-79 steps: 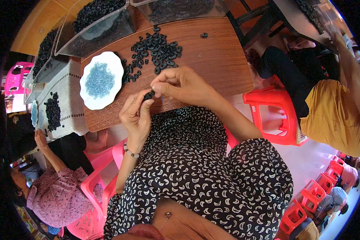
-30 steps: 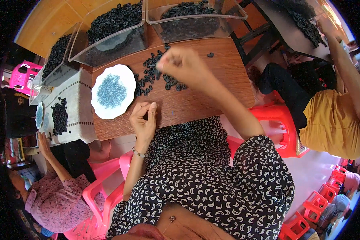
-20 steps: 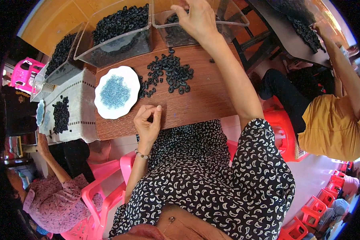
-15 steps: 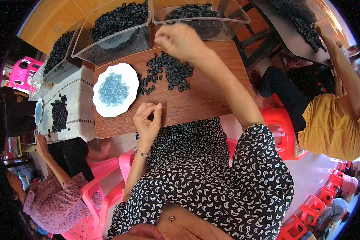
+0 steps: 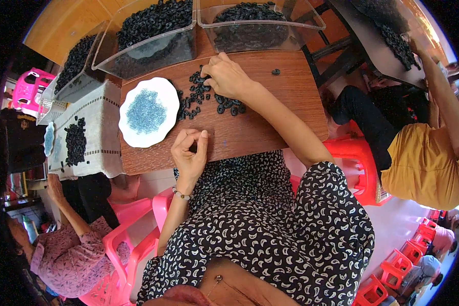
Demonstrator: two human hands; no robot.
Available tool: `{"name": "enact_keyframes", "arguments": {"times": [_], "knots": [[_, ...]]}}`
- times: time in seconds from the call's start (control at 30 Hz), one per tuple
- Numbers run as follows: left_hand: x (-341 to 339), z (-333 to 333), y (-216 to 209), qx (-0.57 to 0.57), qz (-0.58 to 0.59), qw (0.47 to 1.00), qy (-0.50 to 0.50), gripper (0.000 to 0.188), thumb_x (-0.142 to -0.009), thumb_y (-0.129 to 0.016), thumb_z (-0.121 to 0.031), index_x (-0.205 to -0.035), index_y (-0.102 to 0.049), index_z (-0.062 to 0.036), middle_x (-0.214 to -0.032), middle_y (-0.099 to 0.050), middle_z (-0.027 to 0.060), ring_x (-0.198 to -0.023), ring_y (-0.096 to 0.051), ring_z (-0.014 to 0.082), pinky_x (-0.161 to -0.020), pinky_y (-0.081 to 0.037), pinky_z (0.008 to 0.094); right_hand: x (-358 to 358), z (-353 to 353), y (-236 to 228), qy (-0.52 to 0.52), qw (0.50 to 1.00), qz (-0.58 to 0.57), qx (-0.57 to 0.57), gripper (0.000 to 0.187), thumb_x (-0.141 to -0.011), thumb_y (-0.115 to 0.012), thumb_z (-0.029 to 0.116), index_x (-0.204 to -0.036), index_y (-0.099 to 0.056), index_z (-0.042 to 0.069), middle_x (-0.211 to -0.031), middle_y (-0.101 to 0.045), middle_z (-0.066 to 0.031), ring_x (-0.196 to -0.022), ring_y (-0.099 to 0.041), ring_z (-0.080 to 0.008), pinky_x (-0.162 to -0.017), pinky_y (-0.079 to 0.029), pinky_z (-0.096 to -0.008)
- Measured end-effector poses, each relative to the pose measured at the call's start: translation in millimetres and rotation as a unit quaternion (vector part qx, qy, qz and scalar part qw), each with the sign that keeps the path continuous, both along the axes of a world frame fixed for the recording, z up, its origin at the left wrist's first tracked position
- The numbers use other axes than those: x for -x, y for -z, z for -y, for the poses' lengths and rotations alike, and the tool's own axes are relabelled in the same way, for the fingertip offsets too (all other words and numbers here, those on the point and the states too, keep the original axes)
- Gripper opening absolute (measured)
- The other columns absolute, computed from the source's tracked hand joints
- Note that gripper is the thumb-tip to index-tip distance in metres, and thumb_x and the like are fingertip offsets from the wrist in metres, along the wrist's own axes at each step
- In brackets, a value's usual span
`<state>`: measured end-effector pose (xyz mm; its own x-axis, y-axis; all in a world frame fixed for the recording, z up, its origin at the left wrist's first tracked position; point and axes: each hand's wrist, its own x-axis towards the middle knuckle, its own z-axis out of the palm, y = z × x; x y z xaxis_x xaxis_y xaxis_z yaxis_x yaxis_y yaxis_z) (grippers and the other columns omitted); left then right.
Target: Assembling small blue beads into black circular components by hand.
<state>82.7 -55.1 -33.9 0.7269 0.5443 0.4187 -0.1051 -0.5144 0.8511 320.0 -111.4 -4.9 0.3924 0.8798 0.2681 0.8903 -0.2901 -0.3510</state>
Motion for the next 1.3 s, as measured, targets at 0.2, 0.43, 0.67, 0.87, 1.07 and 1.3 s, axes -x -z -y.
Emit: {"name": "enact_keyframes", "arguments": {"times": [0.2,0.43,0.67,0.87,1.07,1.3], "knots": [[0.5,-7.5,5.3,0.127,0.021,0.992,-0.006,0.021,-0.092,-0.073,-0.008,-0.111,-0.072,0.0003,-0.098,-0.065,0.0058,-0.078,-0.058,0.0092,-0.072,-0.048,0.0229,25.9,25.0,-21.2,-0.122,0.984,-0.098,-0.089,0.022,-0.088,-0.075,0.02,-0.105,-0.073,0.006,-0.101,-0.068,-0.0087,-0.098,-0.06,-0.028,-0.089,-0.046,-0.0386],[15.3,-12.6,-4.4,0.335,0.032,0.935,0.108,0.043,-0.094,-0.074,-0.008,-0.133,-0.062,0.004,-0.109,-0.071,0.007,-0.095,-0.066,0.01,-0.086,-0.053,0.0238,69.4,45.4,-36.6,-0.237,0.933,-0.255,-0.086,0.02,-0.087,-0.076,0.023,-0.103,-0.075,0.011,-0.092,-0.066,-0.0042,-0.093,-0.058,-0.023,-0.085,-0.045,-0.0357],[27.1,-29.0,-4.1,0.401,-0.004,0.899,0.175,0.041,-0.094,-0.071,-0.002,-0.133,-0.062,0.0032,-0.108,-0.073,0.0124,-0.089,-0.071,0.0148,-0.078,-0.059,0.026,75.0,38.2,-32.4,-0.257,0.925,-0.268,-0.085,0.018,-0.088,-0.075,0.024,-0.102,-0.077,0.012,-0.086,-0.066,-0.0027,-0.088,-0.058,-0.0212,-0.082,-0.045,-0.0336],[28.5,-32.0,-8.0,0.381,-0.051,0.914,0.127,0.038,-0.094,-0.072,-0.007,-0.13,-0.065,0.0031,-0.106,-0.073,0.0132,-0.09,-0.072,0.0155,-0.08,-0.059,0.0262,68.5,13.6,-32.9,-0.219,0.937,-0.256,-0.086,0.018,-0.091,-0.072,0.024,-0.101,-0.076,0.009,-0.086,-0.068,-0.0055,-0.083,-0.059,-0.0212,-0.076,-0.046,-0.0338],[25.1,-25.3,1.6,0.283,-0.037,0.955,0.086,0.026,-0.094,-0.074,-0.011,-0.117,-0.073,0.0014,-0.088,-0.066,0.0015,-0.073,-0.06,0.0062,-0.065,-0.045,0.021,56.9,-41.4,-17.4,-0.149,0.982,-0.081,-0.083,0.02,-0.085,-0.076,0.018,-0.103,-0.076,0.009,-0.099,-0.069,-0.0091,-0.104,-0.056,-0.0291,-0.091,-0.047,-0.0409],[24.8,-19.7,-4.0,0.317,-0.014,0.947,0.047,0.026,-0.095,-0.072,-0.01,-0.118,-0.072,0.0012,-0.088,-0.065,0.0016,-0.073,-0.059,0.0055,-0.066,-0.045,0.0204,62.3,-75.8,-0.8,-0.146,0.989,-0.011,-0.034,0.017,-0.083,-0.078,0.019,-0.098,-0.077,0.01,-0.105,-0.069,-0.0084,-0.105,-0.055,-0.029,-0.095,-0.047,-0.0411]]}}
